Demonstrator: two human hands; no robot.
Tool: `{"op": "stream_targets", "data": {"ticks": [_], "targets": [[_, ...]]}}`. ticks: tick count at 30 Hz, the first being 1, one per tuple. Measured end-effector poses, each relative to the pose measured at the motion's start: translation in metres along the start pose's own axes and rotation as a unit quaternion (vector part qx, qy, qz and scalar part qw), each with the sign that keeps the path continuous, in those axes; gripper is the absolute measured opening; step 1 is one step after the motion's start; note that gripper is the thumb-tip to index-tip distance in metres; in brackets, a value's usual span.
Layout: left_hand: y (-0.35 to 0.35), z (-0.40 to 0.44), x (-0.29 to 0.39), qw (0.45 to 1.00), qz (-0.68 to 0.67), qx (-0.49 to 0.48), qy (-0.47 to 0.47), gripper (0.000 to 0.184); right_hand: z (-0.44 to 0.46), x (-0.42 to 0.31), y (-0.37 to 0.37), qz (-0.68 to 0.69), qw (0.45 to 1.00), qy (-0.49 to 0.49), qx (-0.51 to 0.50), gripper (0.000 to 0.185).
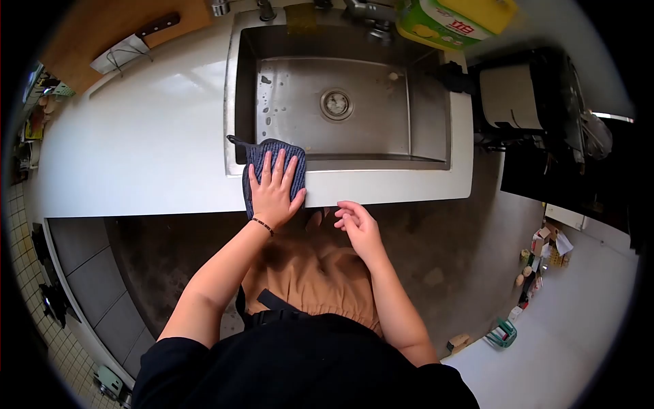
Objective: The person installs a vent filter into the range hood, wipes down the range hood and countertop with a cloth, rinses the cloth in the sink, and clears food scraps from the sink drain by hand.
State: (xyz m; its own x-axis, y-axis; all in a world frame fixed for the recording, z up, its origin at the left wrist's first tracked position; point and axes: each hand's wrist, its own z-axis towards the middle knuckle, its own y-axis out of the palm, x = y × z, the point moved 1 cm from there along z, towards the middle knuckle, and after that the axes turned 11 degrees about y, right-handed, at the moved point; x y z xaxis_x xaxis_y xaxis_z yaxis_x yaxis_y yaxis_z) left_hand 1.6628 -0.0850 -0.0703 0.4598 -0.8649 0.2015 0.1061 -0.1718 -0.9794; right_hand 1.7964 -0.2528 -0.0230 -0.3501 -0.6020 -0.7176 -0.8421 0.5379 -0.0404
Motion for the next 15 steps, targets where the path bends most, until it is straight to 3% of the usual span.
{"op": "stream_targets", "data": {"ticks": [7,11,13,15], "targets": [[0.043,0.081,0.155,0.996,-0.049,0.034,0.073,0.070,-0.051,0.051,-0.097,-0.012,0.994,0.012,0.107,0.027],[0.071,0.126,0.252,0.990,-0.109,0.078,0.033,0.067,-0.059,0.056,-0.129,-0.016,0.982,-0.035,0.186,0.024],[0.078,0.145,0.287,0.969,-0.222,0.102,0.024,0.055,-0.056,0.055,-0.146,-0.001,0.968,-0.071,0.240,0.022],[0.069,0.160,0.289,0.919,-0.391,0.052,0.009,0.051,-0.055,0.048,-0.164,-0.062,0.944,-0.104,0.308,0.024]]}}
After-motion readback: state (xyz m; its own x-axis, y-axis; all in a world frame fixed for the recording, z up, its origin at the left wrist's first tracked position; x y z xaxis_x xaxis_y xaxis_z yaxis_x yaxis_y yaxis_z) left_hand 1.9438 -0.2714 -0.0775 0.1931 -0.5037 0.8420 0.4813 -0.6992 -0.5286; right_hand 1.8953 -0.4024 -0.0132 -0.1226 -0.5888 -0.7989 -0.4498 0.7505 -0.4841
